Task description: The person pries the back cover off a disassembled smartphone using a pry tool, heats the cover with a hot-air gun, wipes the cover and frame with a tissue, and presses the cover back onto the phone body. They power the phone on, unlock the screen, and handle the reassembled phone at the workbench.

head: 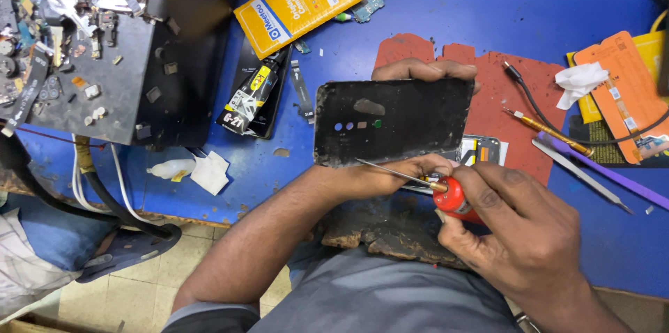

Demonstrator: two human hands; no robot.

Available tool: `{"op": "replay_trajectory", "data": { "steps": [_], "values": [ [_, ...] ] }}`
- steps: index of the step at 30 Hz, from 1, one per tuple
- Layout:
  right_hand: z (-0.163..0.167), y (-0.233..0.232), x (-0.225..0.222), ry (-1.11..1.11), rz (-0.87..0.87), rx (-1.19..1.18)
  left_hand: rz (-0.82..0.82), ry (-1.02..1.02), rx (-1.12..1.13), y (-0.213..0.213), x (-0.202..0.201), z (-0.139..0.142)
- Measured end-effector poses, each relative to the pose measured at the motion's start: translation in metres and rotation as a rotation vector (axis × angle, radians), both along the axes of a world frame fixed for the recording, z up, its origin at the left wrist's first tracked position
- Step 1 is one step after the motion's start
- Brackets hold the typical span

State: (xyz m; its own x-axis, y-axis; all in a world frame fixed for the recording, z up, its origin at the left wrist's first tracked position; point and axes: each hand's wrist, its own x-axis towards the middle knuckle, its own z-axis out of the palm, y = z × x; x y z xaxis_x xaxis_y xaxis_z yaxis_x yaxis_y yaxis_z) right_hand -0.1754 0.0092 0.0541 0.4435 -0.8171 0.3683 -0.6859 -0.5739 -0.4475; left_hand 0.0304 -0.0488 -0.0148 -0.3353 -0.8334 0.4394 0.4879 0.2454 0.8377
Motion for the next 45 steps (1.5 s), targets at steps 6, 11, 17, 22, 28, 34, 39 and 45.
{"op": "replay_trajectory", "data": {
  "steps": [6, 11, 17, 22, 28, 34, 39, 45],
  "values": [
    [0.004, 0.002, 0.005, 0.023, -0.024, -0.04, 0.069, 0.054, -0.047, -0.005, -0.006, -0.006],
    [0.004, 0.002, 0.008, 0.002, -0.011, -0.021, 0.142, -0.038, -0.088, -0.006, -0.003, -0.01],
    [0.002, 0.003, 0.013, -0.023, 0.001, -0.023, 0.173, -0.068, -0.103, -0.008, -0.005, -0.012],
    [0.002, 0.004, 0.016, -0.034, 0.0, -0.03, 0.226, -0.073, -0.112, -0.009, -0.007, -0.014],
    [0.002, 0.006, 0.022, -0.024, 0.016, -0.012, 0.238, -0.007, -0.102, -0.011, -0.008, -0.015],
    [-0.001, 0.009, 0.031, -0.034, 0.045, 0.039, 0.278, -0.093, -0.103, -0.011, -0.003, -0.011],
    [-0.004, 0.011, 0.007, -0.136, -0.043, 0.098, 0.23, -0.161, -0.057, -0.01, 0.004, 0.001],
    [-0.017, -0.018, -0.071, 0.079, -0.393, -0.067, 0.028, -0.052, 0.298, -0.009, 0.018, 0.004]
  ]
}}
